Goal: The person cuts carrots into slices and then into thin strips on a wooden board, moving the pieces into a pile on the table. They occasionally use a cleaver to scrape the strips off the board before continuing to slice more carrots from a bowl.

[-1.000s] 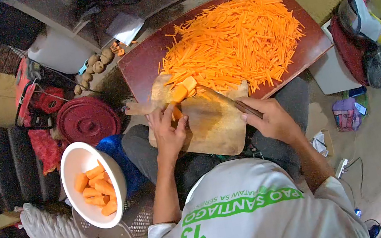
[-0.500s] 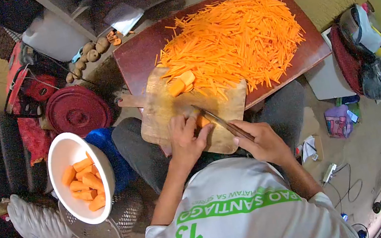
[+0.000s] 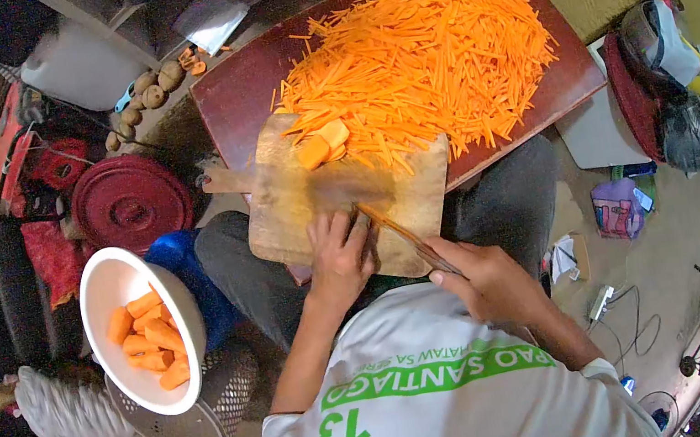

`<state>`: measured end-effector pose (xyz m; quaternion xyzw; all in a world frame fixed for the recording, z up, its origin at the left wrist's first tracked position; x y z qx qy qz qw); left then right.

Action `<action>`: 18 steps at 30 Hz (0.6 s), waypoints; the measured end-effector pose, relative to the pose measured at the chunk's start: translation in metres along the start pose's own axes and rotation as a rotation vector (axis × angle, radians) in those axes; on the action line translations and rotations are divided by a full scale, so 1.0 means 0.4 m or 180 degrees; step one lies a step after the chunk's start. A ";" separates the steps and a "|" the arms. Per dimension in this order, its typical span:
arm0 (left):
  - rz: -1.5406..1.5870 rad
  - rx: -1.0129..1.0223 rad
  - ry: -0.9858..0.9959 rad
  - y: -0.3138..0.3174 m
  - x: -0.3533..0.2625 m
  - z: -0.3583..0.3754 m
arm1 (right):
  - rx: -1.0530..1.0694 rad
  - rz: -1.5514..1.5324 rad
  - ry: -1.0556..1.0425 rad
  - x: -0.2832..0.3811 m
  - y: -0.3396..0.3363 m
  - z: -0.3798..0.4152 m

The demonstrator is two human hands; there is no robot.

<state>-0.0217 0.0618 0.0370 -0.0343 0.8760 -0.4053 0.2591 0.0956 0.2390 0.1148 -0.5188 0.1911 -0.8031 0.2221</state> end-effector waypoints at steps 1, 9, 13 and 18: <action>0.0016 0.0032 -0.0007 0.001 0.000 0.004 | 0.0018 0.0079 0.0075 0.000 0.001 0.007; 0.0109 0.0147 0.0006 0.001 0.006 0.016 | -0.0015 0.0269 -0.0027 0.035 0.035 -0.115; 0.0112 -0.0079 0.0035 0.000 0.019 0.021 | -0.0069 0.0334 -0.0204 0.034 0.043 -0.137; 0.0187 -0.0183 0.0039 -0.003 0.013 0.019 | 0.0113 0.0369 -0.0258 0.041 0.004 -0.050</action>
Point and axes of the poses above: each hand's wrist, its own z-axis away from the middle knuckle, its own y-axis out of the palm, x = y × z, the point moved 5 cm from there along -z, towards the middle knuckle, and after that the axes turned 12 degrees about y, right-handed, at the moved point
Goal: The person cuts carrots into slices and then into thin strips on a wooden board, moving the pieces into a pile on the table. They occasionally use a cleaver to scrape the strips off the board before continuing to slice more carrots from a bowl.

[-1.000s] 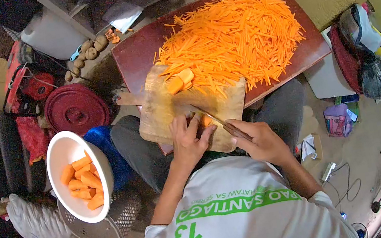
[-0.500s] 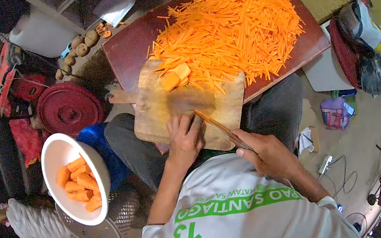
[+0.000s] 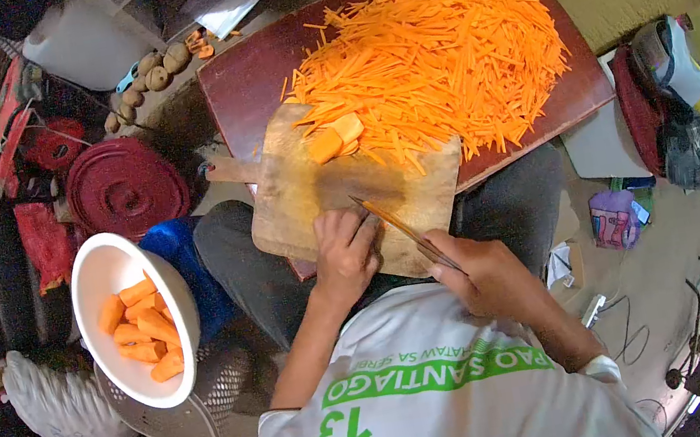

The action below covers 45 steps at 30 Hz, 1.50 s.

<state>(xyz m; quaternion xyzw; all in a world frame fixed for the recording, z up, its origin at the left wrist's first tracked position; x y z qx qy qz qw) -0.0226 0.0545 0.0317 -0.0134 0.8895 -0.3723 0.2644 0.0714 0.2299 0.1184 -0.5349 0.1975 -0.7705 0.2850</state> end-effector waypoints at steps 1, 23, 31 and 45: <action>-0.0006 0.0027 0.0014 0.001 0.001 0.001 | -0.0020 -0.0097 0.0077 -0.001 -0.002 0.008; -0.0035 -0.0089 0.0142 0.012 0.013 0.016 | -0.0069 0.0137 0.0246 0.002 0.035 -0.085; -0.0027 -0.0091 0.0090 0.003 0.011 0.018 | 0.0051 0.0287 0.0413 0.002 0.010 -0.020; -0.0135 -0.0090 0.0073 0.006 0.004 0.023 | 0.0035 0.0088 0.0443 -0.005 0.029 -0.032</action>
Point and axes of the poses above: each hand's wrist, its own z-axis away from the middle knuckle, its own y-axis out of the palm, x = y × z, the point moved 5 cm from there along -z, towards the middle knuckle, and after that the axes turned 12 degrees about y, right-handed, at the moved point
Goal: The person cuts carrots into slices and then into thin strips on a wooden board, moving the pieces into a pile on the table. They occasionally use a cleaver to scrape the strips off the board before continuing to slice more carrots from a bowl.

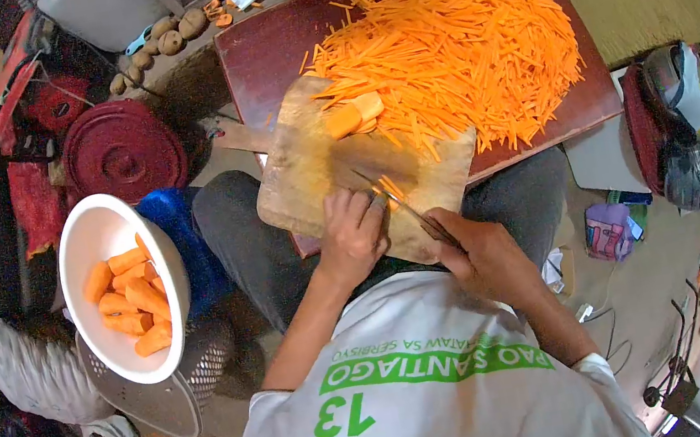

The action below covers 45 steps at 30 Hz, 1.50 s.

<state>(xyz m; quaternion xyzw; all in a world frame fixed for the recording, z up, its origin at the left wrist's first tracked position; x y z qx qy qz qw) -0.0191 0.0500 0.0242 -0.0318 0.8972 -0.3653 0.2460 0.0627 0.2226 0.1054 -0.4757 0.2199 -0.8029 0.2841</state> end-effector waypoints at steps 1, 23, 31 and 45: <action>-0.0020 0.0015 0.0003 0.001 0.001 0.000 | -0.0052 -0.0004 -0.0012 -0.007 0.002 0.003; -0.0082 -0.0091 -0.0035 0.008 0.000 0.000 | 0.0085 0.0076 0.0065 0.008 0.016 -0.057; -0.0092 -0.0203 -0.0027 0.001 -0.003 -0.006 | -0.0031 0.0082 -0.0266 -0.003 0.024 -0.045; -0.0044 -0.0323 -0.0139 0.008 0.007 -0.001 | -0.0146 -0.0298 -0.0267 -0.010 0.002 -0.042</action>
Point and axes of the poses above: each hand's wrist, its own z-axis away from the middle knuckle, its own y-axis out of the palm, x = y × z, the point moved 5 cm from there along -z, towards the middle knuckle, and after that the axes turned 12 degrees about y, right-handed, at the moved point
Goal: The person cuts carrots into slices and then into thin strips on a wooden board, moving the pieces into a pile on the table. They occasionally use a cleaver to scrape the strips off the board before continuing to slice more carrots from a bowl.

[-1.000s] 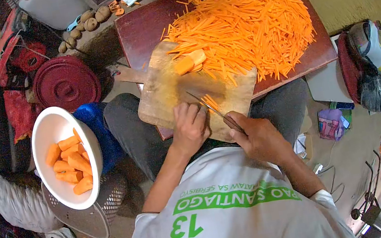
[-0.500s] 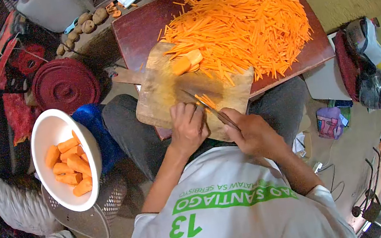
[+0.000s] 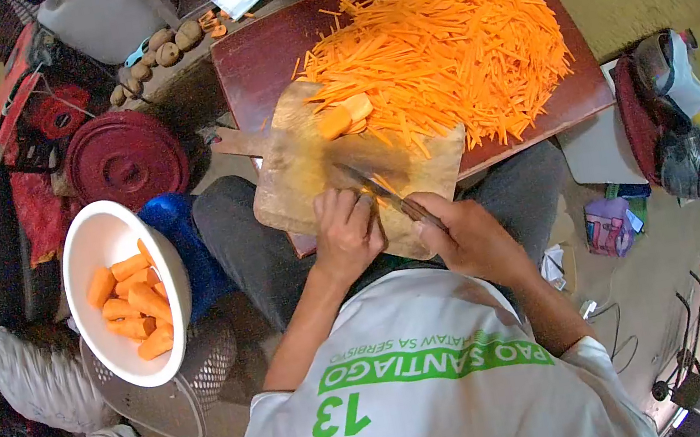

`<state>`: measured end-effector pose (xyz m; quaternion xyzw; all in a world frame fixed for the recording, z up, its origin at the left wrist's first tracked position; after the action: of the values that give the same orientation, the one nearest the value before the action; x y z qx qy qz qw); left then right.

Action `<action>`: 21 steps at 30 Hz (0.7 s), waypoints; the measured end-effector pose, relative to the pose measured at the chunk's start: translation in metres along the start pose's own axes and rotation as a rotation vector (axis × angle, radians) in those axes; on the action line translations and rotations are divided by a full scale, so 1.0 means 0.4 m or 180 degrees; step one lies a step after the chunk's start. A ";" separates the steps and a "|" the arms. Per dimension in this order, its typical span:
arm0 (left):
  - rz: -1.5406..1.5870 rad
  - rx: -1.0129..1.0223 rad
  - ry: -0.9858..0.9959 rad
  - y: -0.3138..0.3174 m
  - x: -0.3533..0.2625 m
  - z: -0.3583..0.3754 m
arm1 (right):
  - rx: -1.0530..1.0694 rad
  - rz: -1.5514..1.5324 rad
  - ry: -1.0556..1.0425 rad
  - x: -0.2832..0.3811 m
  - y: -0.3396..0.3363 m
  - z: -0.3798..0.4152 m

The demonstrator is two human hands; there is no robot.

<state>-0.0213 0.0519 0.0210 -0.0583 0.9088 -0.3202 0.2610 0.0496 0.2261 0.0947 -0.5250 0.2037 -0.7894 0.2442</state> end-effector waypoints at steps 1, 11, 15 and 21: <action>0.0005 -0.0016 0.0009 0.000 -0.001 -0.001 | 0.0008 0.0033 -0.0030 0.002 0.004 0.000; -0.0047 -0.0015 -0.0012 -0.003 -0.004 -0.008 | -0.0056 0.0235 -0.0122 0.006 0.024 -0.029; -0.0004 -0.0023 -0.0032 -0.008 -0.002 -0.006 | -0.0163 -0.0108 -0.0261 0.014 0.009 -0.027; -0.0040 0.0114 -0.0202 -0.009 -0.004 -0.022 | -0.0134 -0.0311 -0.0399 0.014 -0.014 -0.001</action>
<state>-0.0248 0.0544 0.0296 -0.0695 0.8938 -0.3360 0.2888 0.0464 0.2273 0.1022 -0.5878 0.1787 -0.7615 0.2066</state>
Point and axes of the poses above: each hand's wrist, its own z-axis away from the middle knuckle, its own y-axis out of the palm, x = y × z, the point moved 5 cm from there along -z, towards the middle knuckle, and after that the axes turned 12 degrees about y, right-handed, at the moved point
